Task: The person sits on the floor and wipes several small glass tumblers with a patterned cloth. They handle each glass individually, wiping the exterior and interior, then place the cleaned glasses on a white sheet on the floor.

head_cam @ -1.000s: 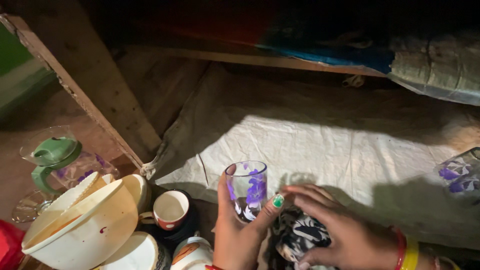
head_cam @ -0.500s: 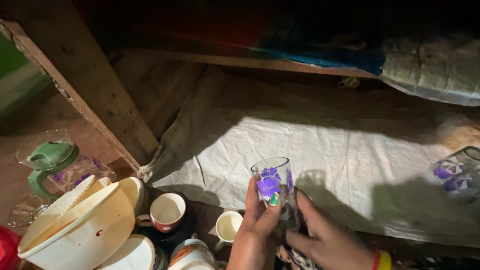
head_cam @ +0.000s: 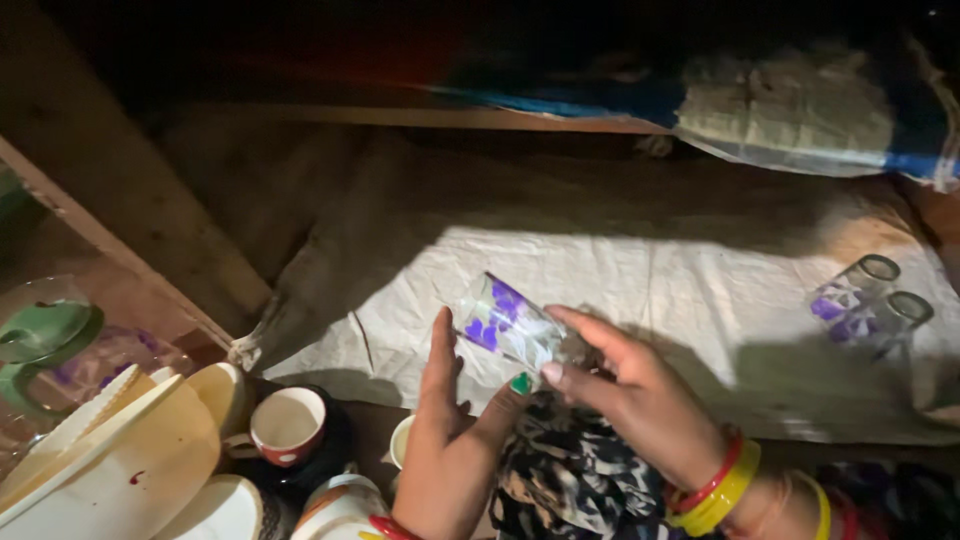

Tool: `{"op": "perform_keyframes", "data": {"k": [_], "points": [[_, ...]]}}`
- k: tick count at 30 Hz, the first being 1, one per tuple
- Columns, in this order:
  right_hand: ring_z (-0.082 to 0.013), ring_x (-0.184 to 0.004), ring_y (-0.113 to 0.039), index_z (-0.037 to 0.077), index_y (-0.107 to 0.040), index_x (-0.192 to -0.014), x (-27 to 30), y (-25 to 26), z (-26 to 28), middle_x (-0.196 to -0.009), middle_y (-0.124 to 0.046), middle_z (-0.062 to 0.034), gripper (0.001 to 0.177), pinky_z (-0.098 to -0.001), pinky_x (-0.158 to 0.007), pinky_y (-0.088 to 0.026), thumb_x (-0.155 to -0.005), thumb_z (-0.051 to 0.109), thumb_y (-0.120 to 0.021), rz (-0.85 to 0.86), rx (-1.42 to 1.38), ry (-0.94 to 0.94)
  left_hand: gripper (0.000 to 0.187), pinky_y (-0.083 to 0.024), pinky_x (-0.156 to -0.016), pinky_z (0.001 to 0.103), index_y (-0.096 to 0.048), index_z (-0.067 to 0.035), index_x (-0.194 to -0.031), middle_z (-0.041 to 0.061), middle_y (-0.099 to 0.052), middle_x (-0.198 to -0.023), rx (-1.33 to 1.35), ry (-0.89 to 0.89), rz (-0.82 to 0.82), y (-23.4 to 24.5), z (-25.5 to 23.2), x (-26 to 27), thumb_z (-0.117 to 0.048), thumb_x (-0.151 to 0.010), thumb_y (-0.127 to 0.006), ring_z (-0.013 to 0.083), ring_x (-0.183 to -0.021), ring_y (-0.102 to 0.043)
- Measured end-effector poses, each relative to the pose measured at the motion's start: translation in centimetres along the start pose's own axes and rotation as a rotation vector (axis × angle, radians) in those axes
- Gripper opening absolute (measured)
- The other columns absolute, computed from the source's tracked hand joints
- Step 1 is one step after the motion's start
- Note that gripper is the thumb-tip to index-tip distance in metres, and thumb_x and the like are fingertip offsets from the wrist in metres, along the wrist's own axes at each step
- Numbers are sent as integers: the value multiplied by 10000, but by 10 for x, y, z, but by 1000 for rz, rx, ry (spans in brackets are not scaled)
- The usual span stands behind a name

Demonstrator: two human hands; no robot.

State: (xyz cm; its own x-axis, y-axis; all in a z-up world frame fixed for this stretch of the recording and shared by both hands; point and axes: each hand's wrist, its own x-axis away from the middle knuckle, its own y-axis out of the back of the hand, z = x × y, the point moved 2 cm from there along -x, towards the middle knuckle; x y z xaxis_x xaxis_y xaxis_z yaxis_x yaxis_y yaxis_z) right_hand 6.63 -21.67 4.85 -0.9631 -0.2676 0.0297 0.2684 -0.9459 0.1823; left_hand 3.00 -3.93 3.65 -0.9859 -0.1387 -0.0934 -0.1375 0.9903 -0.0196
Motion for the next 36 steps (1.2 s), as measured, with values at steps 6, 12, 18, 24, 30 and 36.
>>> {"op": "perform_keyframes", "data": {"k": [6, 12, 18, 24, 30, 36], "points": [[-107, -757, -611, 63, -675, -1387, 6, 26, 15, -895, -700, -40, 551, -249, -660, -479, -867, 227, -761, -154, -57, 109, 892, -290, -1184, 403, -332, -4, -1541, 235, -430, -1571, -346, -252, -22, -10, -20, 4, -121, -776, -776, 320, -1489, -391], [-112, -819, -637, 51, -654, -1262, 4, 52, 24, -928, -698, -38, 392, -256, -761, -502, -885, 150, -692, -218, -355, 181, 684, -413, -1083, 392, -520, -60, -1384, 141, -629, -1389, -360, -115, 0, -29, -37, -1, -192, -764, -775, 269, -1318, -583], [-110, -909, -626, 71, -670, -1096, 4, 74, 18, -991, -713, -1, 203, -301, -807, -503, -926, 182, -659, -265, -634, 152, 670, -506, -1014, 384, -549, -57, -1427, 139, -682, -1380, -342, -65, 81, -58, -41, 0, -234, -821, -774, 291, -1065, -683], [-108, -861, -615, 124, -696, -1053, -1, 102, 5, -957, -699, 21, 150, -309, -800, -494, -934, 212, -680, -371, -720, 116, 791, -587, -795, 357, -456, -72, -1491, 128, -635, -1401, -327, 81, 146, -98, -51, -1, -225, -770, -742, 231, -957, -738], [-103, -873, -621, 167, -677, -990, -2, 132, -3, -933, -696, 41, 105, -305, -813, -481, -908, 218, -720, -479, -843, 93, 861, -565, -870, 343, -389, -40, -1527, 137, -629, -1410, -459, 54, 253, -138, -42, -4, -269, -786, -762, 287, -996, -741], [-108, -894, -645, 181, -663, -949, 0, 161, -11, -917, -700, 55, 119, -330, -833, -505, -859, 187, -741, -552, -922, 37, 930, -522, -963, 357, -370, -42, -1554, 162, -604, -1398, -493, 111, 355, -177, -21, -9, -325, -759, -762, 287, -1194, -664]]}}
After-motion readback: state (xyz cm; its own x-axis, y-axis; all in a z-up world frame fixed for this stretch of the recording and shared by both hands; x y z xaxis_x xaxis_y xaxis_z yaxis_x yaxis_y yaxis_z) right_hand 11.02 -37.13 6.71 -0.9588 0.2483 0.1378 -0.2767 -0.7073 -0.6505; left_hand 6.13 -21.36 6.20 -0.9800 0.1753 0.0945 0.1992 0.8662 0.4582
